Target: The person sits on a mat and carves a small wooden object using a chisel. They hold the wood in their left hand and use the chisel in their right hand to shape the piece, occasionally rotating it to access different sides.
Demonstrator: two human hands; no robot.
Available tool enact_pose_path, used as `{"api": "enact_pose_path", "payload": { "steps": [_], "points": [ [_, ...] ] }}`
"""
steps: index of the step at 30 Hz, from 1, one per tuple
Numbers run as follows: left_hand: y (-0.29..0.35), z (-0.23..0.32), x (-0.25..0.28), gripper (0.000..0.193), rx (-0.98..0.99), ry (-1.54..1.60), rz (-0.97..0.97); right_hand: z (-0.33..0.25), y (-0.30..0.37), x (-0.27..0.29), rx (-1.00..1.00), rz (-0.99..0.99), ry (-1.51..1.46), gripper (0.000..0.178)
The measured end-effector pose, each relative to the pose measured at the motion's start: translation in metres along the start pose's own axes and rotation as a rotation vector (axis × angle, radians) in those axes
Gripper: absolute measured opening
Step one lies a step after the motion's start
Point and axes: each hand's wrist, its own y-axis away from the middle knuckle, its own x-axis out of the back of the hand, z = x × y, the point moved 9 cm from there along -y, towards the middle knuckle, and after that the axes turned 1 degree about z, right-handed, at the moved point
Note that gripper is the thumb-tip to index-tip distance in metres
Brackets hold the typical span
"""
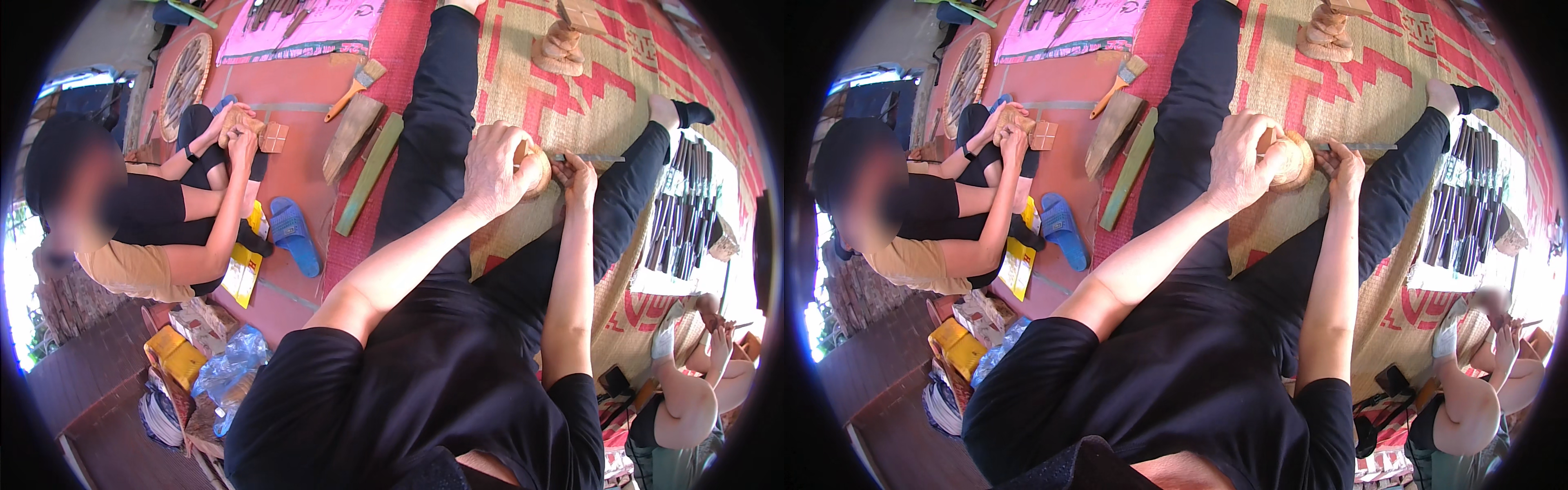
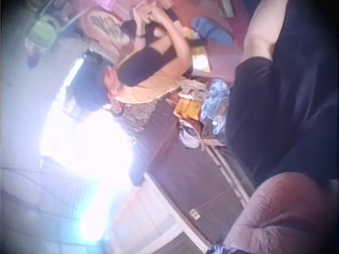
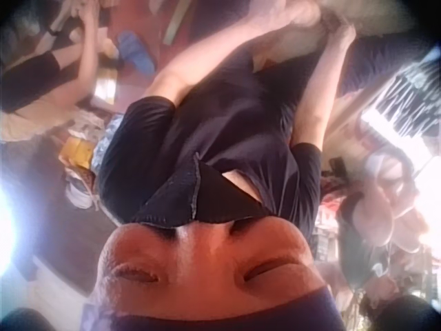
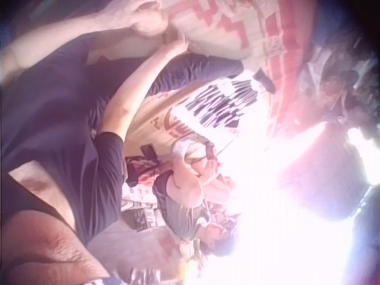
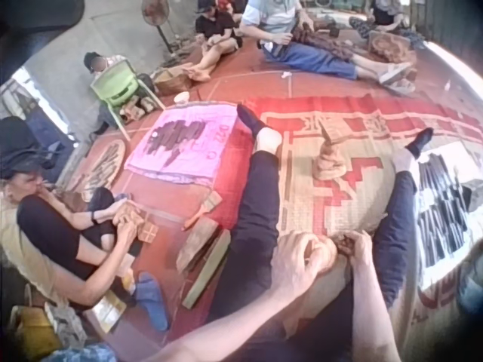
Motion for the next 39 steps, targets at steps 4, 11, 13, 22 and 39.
{"api": "enact_pose_path", "payload": {
  "steps": [4, 11, 13, 22, 39],
  "points": [
    [0.001, 0.000, -0.002, 0.018, 0.014, 0.000, -0.006, 0.002, 0.015, -0.032, 0.033, -0.126, 0.055, 0.018],
    [0.000, 0.002, -0.005, 0.018, 0.001, -0.008, -0.017, 0.002, 0.008, -0.007, 0.008, 0.016, 0.002, 0.017],
    [-0.001, 0.001, -0.003, 0.018, -0.001, -0.013, -0.016, 0.000, 0.015, -0.020, 0.005, -0.048, -0.014, 0.017],
    [-0.001, 0.005, -0.003, 0.018, -0.014, -0.026, -0.012, -0.006, 0.012, -0.012, 0.047, 0.009, 0.023, 0.013],
    [0.008, -0.049, 0.012, 0.032, 0.214, 0.260, -0.131, 0.010, 0.047, -0.012, -0.020, 0.044, -0.151, 0.007]
  ]
}}
